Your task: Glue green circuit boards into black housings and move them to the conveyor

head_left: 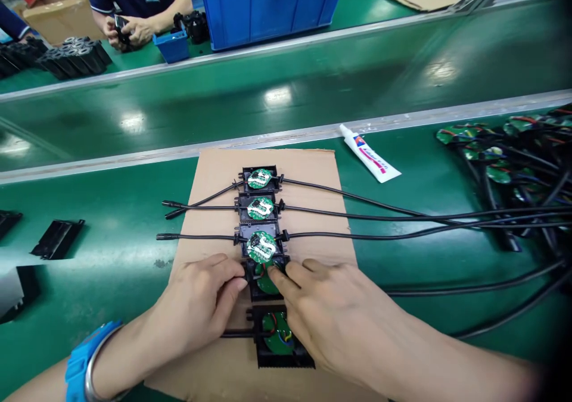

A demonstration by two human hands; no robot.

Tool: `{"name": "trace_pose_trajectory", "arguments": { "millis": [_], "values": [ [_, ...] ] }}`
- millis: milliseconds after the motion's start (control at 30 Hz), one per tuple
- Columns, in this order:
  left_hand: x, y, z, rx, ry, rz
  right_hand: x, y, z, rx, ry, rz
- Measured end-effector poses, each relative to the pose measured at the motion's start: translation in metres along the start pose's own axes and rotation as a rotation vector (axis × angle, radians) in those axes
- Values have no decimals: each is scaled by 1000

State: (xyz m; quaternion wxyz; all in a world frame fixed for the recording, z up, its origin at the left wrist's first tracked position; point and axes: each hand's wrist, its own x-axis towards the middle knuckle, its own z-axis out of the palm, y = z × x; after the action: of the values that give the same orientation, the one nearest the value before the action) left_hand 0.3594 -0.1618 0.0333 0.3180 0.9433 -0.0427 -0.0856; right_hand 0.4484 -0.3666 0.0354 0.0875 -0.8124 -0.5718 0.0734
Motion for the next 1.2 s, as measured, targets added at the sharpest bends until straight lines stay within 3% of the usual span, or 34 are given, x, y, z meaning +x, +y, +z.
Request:
{"name": "trace_pose_trajectory", "arguments": {
  "millis": [233,433,533,633,800,933,1033,1133,1200],
  "values": [
    [3,5,-6,-59,-8,17,1,-2,5,-21,0,-13],
    [-8,-1,14,304,282,319,-2,-2,8,16,-8,27],
    [-12,-8,22,462,341,387,-3,-1,9,36,39,30],
    [-13,-9,24,596,282,447,-3,-1,8,53,73,24],
    [-13,2,24,898,51,458,-1,-3,7,69,29,45],
    [-14,3,19,772,14,379,-1,-3,2,95,-51,84],
    [-14,4,16,539,150,281,-7,4,-9,179,-115,82],
    [-11,9,18,369,224,339,-15,12,-21,274,-187,101],
    [-7,13,20,333,157,416,-19,14,-26,301,-212,164]
  ]
}}
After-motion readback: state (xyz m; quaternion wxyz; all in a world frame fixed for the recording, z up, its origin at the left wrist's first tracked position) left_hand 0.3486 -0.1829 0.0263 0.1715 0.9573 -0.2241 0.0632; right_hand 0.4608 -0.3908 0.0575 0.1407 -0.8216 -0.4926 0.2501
